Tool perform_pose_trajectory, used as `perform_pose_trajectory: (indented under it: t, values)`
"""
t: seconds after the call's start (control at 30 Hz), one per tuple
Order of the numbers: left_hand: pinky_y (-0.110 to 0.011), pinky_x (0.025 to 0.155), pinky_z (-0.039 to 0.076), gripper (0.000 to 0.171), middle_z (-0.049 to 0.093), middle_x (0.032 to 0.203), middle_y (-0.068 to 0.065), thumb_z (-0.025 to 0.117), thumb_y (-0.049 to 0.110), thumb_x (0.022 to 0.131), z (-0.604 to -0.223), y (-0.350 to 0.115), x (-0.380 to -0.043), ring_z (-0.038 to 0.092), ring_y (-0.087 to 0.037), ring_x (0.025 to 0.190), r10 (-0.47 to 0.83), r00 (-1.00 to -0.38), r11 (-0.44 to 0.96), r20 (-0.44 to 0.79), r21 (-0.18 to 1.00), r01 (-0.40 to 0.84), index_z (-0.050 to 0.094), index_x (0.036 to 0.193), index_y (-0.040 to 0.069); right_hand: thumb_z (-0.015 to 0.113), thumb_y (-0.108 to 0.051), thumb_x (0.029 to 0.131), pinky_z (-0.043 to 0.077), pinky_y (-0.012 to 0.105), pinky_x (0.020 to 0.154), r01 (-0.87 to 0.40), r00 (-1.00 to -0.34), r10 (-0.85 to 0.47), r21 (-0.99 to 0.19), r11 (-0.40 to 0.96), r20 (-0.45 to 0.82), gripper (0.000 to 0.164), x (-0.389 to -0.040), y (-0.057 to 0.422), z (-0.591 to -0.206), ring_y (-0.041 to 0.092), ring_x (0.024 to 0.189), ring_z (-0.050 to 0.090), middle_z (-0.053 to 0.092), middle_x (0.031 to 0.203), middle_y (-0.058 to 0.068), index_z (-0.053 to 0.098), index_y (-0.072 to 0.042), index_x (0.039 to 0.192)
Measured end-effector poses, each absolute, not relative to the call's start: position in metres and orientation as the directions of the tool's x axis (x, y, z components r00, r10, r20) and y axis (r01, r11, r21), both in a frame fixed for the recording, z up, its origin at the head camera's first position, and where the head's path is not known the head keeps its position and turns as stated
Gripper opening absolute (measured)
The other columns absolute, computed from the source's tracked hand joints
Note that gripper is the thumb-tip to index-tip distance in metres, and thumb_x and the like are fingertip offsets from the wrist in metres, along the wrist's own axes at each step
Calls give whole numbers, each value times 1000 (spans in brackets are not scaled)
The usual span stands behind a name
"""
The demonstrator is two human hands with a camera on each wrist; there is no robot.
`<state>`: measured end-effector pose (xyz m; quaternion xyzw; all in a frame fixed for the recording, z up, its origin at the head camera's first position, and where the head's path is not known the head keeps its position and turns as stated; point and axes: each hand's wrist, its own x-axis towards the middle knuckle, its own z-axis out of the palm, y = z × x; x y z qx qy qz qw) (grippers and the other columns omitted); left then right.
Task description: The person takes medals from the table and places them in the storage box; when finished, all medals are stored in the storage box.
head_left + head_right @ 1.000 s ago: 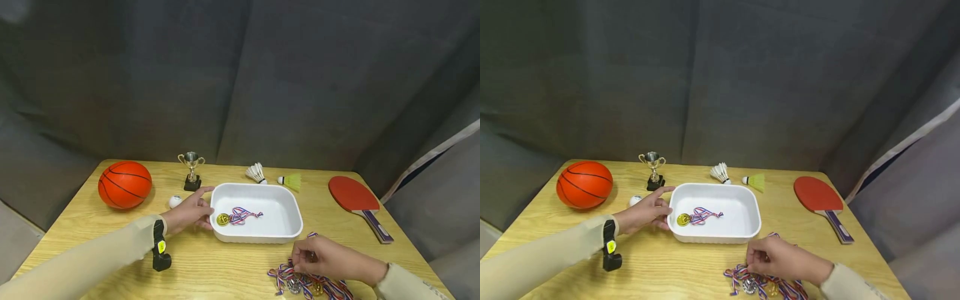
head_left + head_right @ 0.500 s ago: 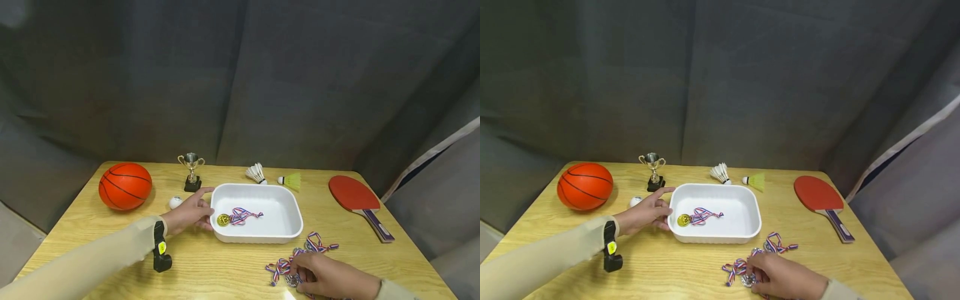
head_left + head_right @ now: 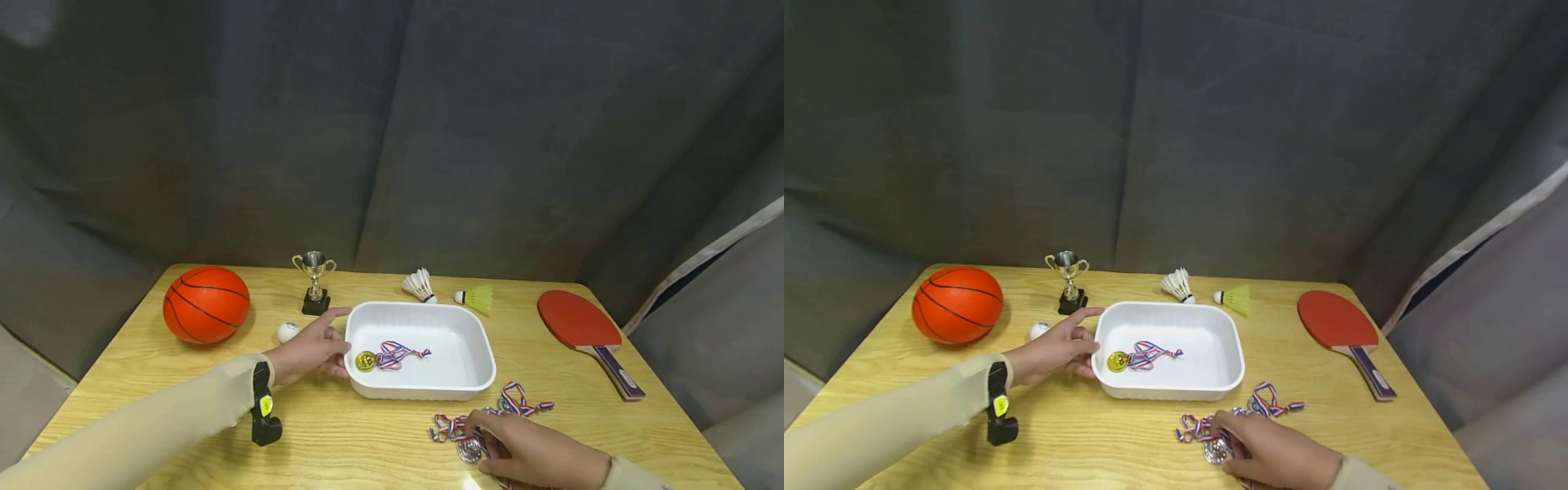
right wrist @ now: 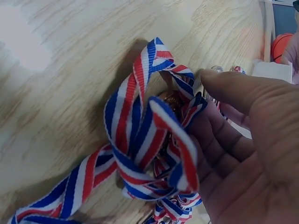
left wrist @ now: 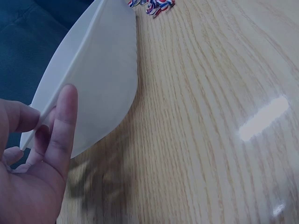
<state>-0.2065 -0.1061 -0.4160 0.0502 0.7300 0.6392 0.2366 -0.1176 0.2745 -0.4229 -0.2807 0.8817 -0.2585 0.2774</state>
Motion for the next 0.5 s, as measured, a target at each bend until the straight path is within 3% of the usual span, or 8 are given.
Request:
perform_pose_trajectory:
  t: [0.23,0.5]
  values:
    - [-31,73,71,76,56,114,-24,56,1,102,-416,-106,-206,65,-19,78,383,-879,185,-283,956,-227,18,166,16,76,-26,96,41,13,53,-297,-706,-588,-587,753,-396,38,-119,273,-424,-3,68,51,54,77,-13,62,-19,130]
    - [-31,73,71,76,56,114,-23,56,1,103,-417,-107,-207,65,-19,78,384,-878,182,-284,956,-230,19,167,17,76,-21,96,40,13,51,-322,-706,-613,-610,724,-355,26,-122,270,-428,-4,64,47,52,74,-14,60,-19,116]
